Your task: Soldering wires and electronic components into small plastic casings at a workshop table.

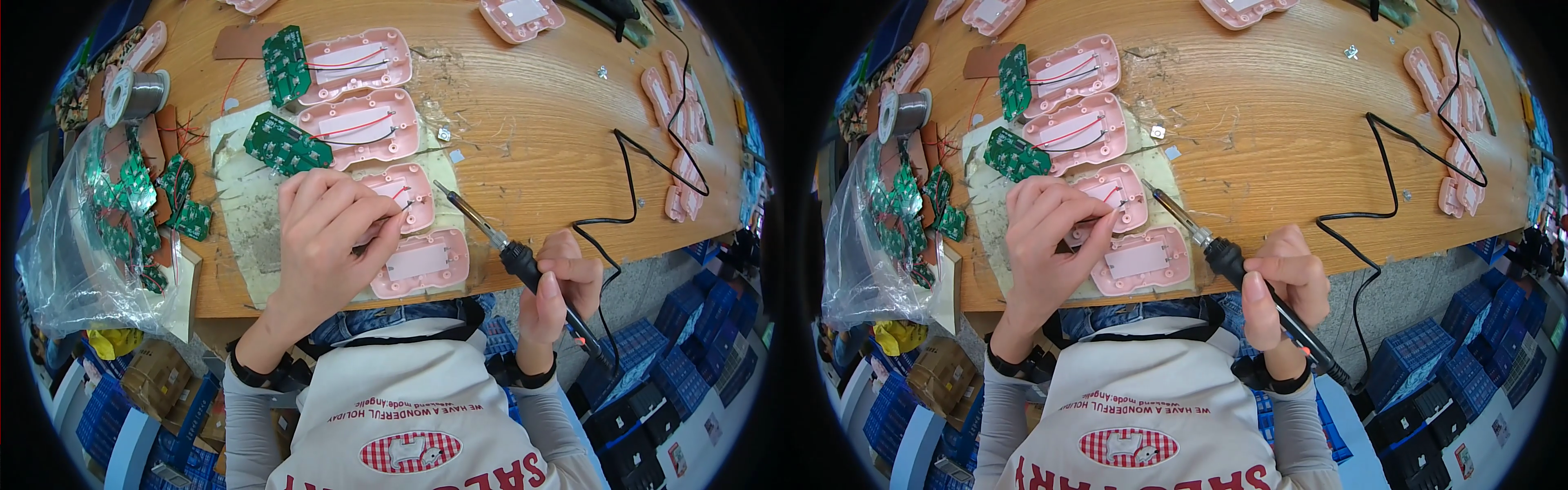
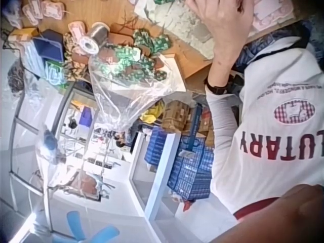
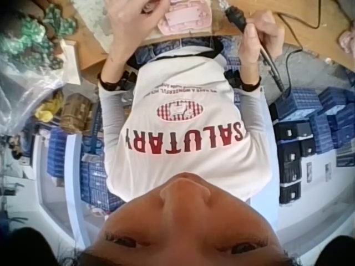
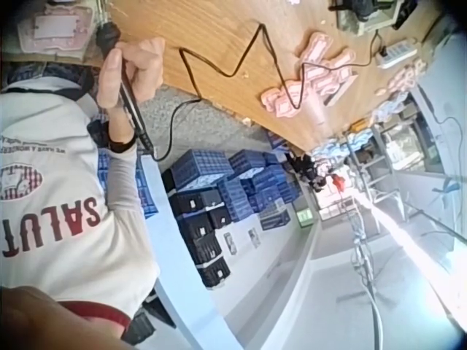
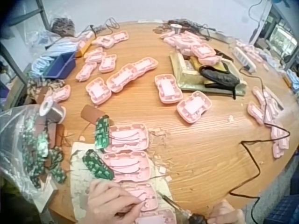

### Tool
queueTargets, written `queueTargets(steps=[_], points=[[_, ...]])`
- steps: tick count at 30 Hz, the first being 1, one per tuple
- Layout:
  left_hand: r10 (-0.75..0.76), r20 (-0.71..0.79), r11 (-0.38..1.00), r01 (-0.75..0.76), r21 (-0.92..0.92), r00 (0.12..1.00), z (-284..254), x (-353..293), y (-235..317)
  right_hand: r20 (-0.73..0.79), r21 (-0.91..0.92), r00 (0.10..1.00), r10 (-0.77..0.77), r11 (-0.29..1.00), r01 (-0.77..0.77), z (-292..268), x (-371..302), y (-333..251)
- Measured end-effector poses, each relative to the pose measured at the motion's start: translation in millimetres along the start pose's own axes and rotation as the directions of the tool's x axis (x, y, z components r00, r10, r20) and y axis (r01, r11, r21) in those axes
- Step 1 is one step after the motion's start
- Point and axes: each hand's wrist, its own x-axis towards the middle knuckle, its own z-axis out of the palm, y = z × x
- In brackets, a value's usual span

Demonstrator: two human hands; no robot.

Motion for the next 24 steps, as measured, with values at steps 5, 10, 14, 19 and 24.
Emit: queueTargets(steps=[5, 10, 14, 19, 24], points=[[-0.015, -0.004, 1.000, 0.015, -0.020, 1.000, -8.9, -0.2, 3.2, 0.008, 0.013, 1.000, -0.002, 1.000, 0.002, 0.4, -1.3, 0.3], [-0.087, -0.153, 0.992, 0.099, 0.078, 0.984, -41.7, -11.4, -1.7, -0.151, -0.035, 0.989, -0.007, 0.999, 0.002, 4.4, -0.6, 8.3], [-0.342, -0.375, 0.876, 0.437, 0.204, 0.861, -67.1, -36.1, -26.4, -0.250, 0.012, 0.967, 0.038, 0.999, -0.036, -3.4, -2.1, 22.3], [-0.368, -0.218, 0.735, 0.426, 0.528, 0.904, -79.2, -65.3, -44.3, -0.281, 0.001, 0.960, 0.014, 1.000, -0.014, 2.8, 3.2, 27.3], [-0.373, -0.247, 0.814, 0.443, 0.375, 0.894, -79.6, -57.0, -39.9, -0.230, -0.037, 0.973, 0.007, 0.999, -0.016, 0.4, 0.1, 29.2]])
